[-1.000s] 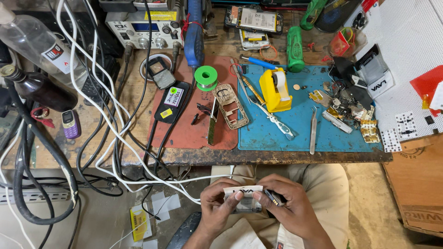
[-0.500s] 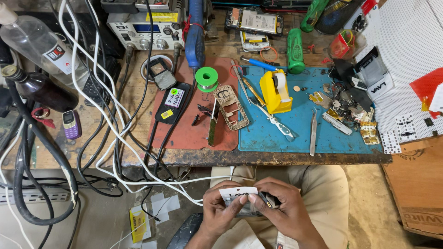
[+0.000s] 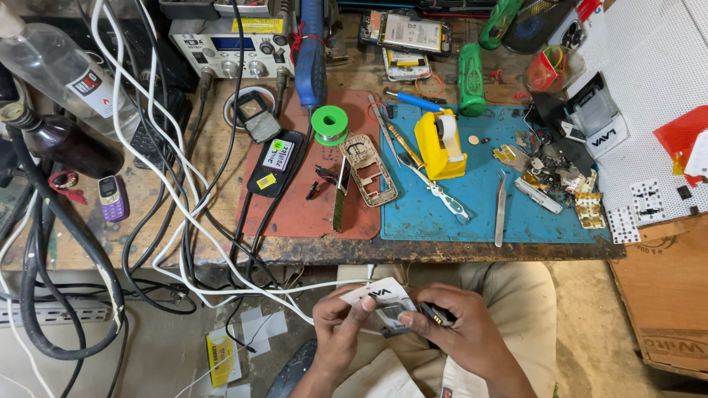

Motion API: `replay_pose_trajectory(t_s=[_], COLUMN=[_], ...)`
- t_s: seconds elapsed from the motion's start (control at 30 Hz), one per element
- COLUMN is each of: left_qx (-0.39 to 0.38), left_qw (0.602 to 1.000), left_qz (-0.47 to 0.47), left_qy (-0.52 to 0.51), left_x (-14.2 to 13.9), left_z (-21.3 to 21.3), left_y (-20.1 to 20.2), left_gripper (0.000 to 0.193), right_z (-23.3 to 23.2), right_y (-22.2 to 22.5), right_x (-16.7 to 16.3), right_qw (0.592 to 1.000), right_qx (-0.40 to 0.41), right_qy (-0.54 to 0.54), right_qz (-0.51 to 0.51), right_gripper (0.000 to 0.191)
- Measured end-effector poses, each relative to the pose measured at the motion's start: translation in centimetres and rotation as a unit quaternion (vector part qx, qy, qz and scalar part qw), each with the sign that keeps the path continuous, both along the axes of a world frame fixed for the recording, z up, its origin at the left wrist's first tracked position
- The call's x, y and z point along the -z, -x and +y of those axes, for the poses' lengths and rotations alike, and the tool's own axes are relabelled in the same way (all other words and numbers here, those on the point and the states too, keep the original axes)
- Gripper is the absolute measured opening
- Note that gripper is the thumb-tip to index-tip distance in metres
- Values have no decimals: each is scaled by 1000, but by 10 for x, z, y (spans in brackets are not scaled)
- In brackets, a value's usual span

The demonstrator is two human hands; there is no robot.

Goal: The person repairs a small mobile phone at a cluttered workbench. They hold the phone with its screen and green keypad circuit board, peel a white component from its packaging, fit the keypad board onto the phone, press it into place, and use tweezers to adjust small parts on the board.

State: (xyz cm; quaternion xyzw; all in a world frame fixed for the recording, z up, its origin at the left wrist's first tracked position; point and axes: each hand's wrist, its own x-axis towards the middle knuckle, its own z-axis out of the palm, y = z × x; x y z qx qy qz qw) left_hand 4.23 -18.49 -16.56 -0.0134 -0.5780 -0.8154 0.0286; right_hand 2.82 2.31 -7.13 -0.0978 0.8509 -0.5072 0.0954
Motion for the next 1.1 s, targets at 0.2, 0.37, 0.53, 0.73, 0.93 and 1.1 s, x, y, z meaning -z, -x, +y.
replay_pose_trajectory(t_s=[0.2, 0.37, 0.53, 0.73, 0.93, 1.1], left_qx=[-10, 11, 10, 9, 5, 8], left_qw=[995, 998, 998, 996, 995, 995], left_qz=[77, 60, 65, 90, 87, 83], left_qy=[62, 3, 17, 17, 41, 52], left_x=[4, -10, -19, -23, -20, -9], left_z=[4, 6, 9, 12, 18, 24], left_y=[5, 8, 7, 4, 12, 17], left_gripper=[29, 33, 31, 29, 27, 26], right_z=[13, 47, 87, 112, 79, 28], right_y=[5, 19, 58, 107, 83, 62], right_x=[5, 0, -24, -53, -39, -18], right_qw=[996, 959, 929, 881, 874, 932], right_qx=[73, 267, 334, 380, 349, 242], right_qy=[42, 83, 39, -61, -74, -35], right_qz=[11, 40, 155, 277, 330, 269], right_gripper=[21, 26, 21, 26, 25, 28])
